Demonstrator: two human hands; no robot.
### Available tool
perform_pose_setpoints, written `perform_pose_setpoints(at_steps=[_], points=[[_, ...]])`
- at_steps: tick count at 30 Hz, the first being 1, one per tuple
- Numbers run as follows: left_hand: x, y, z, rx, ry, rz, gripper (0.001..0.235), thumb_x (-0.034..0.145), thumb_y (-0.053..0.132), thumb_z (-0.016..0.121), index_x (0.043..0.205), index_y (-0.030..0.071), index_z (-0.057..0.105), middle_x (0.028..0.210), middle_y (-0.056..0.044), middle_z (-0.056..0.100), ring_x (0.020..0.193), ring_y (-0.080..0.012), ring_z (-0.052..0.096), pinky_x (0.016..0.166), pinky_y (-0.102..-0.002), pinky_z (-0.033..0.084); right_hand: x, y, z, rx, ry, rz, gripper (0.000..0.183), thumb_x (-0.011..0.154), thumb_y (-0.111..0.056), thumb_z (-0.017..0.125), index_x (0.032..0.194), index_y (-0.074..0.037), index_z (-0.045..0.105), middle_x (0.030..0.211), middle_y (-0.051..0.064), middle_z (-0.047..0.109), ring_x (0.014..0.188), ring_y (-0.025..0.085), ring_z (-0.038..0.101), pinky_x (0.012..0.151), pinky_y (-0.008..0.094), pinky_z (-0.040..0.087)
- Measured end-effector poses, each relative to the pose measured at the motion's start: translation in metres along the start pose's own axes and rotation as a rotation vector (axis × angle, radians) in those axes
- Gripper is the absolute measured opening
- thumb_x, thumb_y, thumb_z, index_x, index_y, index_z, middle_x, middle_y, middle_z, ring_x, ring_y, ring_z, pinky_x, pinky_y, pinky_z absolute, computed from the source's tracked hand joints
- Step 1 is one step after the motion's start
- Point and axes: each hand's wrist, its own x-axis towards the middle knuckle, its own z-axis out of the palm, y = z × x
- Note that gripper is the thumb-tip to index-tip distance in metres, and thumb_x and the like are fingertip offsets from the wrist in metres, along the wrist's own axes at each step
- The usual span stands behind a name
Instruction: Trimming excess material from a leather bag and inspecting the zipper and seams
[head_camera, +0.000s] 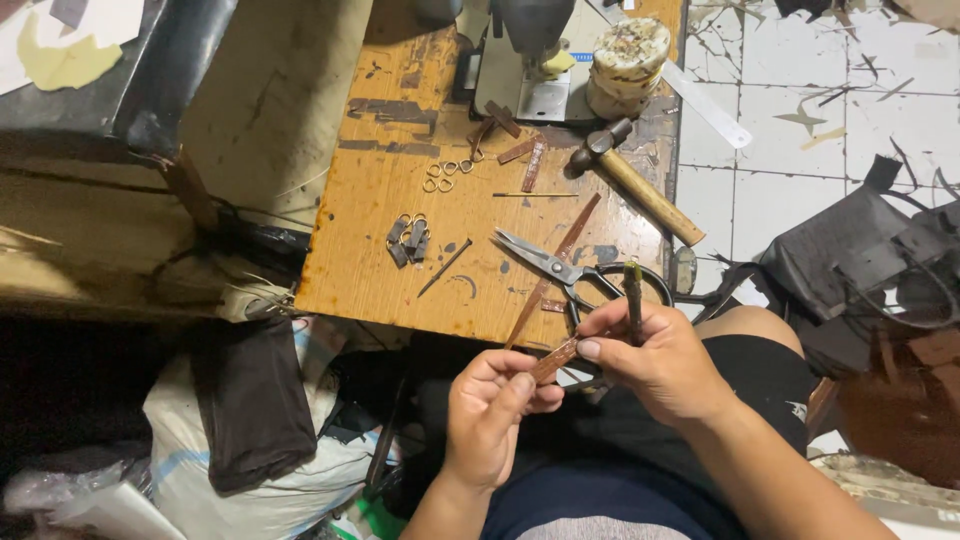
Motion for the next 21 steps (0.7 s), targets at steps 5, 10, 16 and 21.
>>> perform_pose_setpoints(at_steps=[5,10,16,21], points=[[0.001,-0.004,-0.001,-0.083,-0.034,-0.139,0.013,0.092,0.009,0.068,0.099,-0.001,0.065,0.092,-0.025,0.077,0.074,-0.0285,0.078,0.070,-0.038,0.066,0.004,0.001,-0.004,-0.139,-0.032,-0.091,0.019,0.077,0.002,0.083,0.095,-0.002,0.077,0.083,0.008,0.076,0.073,0.013,0.067,0.066,0.026,0.054],[0.010,-0.010,0.007,0.011,0.190,0.028,0.012,0.091,0.014,0.062,0.090,0.003,0.058,0.099,-0.028,0.080,0.087,-0.0334,0.081,0.078,-0.040,0.065,0.001,-0.009,0.007,-0.155,0.034,-0.129,0.042,0.079,0.000,0.080,0.119,-0.004,0.070,0.108,0.014,0.077,0.099,0.016,0.072,0.086,0.028,0.061],[0.021,-0.003,0.006,-0.137,0.263,0.197,0.012,0.092,0.006,0.056,0.082,0.009,0.050,0.123,-0.041,0.069,0.122,-0.0400,0.069,0.106,-0.049,0.054,-0.023,0.004,-0.007,-0.608,0.100,-0.322,0.032,0.101,-0.026,0.052,0.119,-0.006,0.070,0.081,0.000,0.063,0.075,0.012,0.059,0.073,0.028,0.048],[0.020,0.000,0.015,-0.145,0.261,0.194,0.013,0.090,0.005,0.055,0.083,0.012,0.047,0.126,-0.041,0.069,0.120,-0.0380,0.069,0.101,-0.042,0.049,-0.031,-0.010,0.019,-0.807,0.018,-0.727,0.022,0.099,-0.015,0.059,0.115,-0.006,0.071,0.086,0.006,0.071,0.075,0.018,0.066,0.075,0.030,0.051]])
